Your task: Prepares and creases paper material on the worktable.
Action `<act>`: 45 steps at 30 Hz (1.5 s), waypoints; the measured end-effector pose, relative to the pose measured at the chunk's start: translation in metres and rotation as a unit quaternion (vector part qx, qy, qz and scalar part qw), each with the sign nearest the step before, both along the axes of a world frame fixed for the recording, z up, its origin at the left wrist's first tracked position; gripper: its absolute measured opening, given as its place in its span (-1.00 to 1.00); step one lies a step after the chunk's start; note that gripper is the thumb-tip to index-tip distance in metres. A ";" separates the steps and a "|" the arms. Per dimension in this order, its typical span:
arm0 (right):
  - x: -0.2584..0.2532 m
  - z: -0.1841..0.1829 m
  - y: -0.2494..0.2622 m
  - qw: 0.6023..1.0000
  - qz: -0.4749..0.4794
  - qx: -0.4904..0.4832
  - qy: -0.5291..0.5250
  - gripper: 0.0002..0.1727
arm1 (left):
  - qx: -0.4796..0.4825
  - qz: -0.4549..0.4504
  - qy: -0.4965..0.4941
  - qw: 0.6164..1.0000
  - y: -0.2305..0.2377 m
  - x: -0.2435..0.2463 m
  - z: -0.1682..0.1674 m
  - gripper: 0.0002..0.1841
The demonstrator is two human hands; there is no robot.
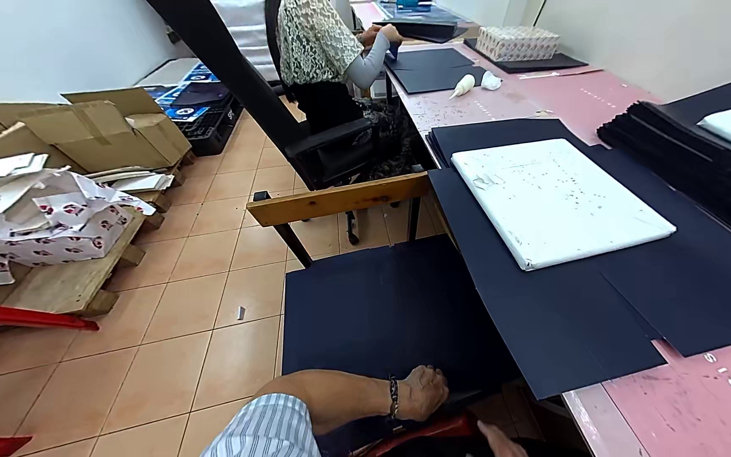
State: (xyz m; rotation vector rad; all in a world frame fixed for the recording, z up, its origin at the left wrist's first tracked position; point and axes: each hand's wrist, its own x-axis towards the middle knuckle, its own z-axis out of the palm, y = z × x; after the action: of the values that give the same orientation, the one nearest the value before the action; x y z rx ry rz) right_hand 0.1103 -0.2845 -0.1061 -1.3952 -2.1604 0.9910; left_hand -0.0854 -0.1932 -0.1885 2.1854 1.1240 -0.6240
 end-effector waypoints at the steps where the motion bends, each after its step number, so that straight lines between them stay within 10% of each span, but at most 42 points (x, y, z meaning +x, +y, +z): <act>1: -0.001 -0.011 0.009 0.999 -0.043 -0.025 0.006 -0.47 | 0.018 -0.010 -0.013 1.000 0.000 -0.004 0.009 -0.74; 6: -0.008 -0.054 0.058 0.921 -0.319 -0.189 0.122 -0.34 | 0.082 -0.025 -0.061 0.994 0.004 -0.028 0.033 -0.81; 14: -0.020 -0.066 0.095 0.748 -0.492 -0.308 0.323 -0.43 | 0.208 -0.067 -0.090 0.972 -0.010 -0.041 0.049 -0.75; 18: 0.019 -0.096 0.093 0.830 -0.463 -0.242 0.197 -0.38 | 0.264 -0.086 -0.096 0.956 -0.023 -0.045 0.047 -0.76; 25: 0.011 -0.096 0.112 0.825 -0.407 -0.284 0.270 -0.44 | 0.128 -0.084 -0.035 0.988 -0.037 -0.042 0.048 -0.65; 32: -0.047 -0.028 0.089 0.986 -0.144 -0.044 -0.065 -0.56 | -0.016 0.024 -0.014 0.999 -0.039 -0.045 0.016 -0.24; 41: -0.103 -0.004 0.009 0.944 0.018 0.328 -0.010 -0.62 | -0.027 -0.096 -0.026 0.995 -0.061 -0.063 0.086 -0.66; 45: -0.074 0.053 0.010 0.920 -0.058 0.360 0.145 -0.72 | 0.253 -0.048 -0.179 0.949 -0.082 -0.069 0.105 -0.63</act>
State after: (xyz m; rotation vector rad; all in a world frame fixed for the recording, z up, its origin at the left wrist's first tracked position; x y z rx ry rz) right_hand 0.0364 -0.2743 -0.0527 -0.9273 -1.8918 0.2634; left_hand -0.1547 -0.2752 -0.0835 2.6566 1.0644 0.0493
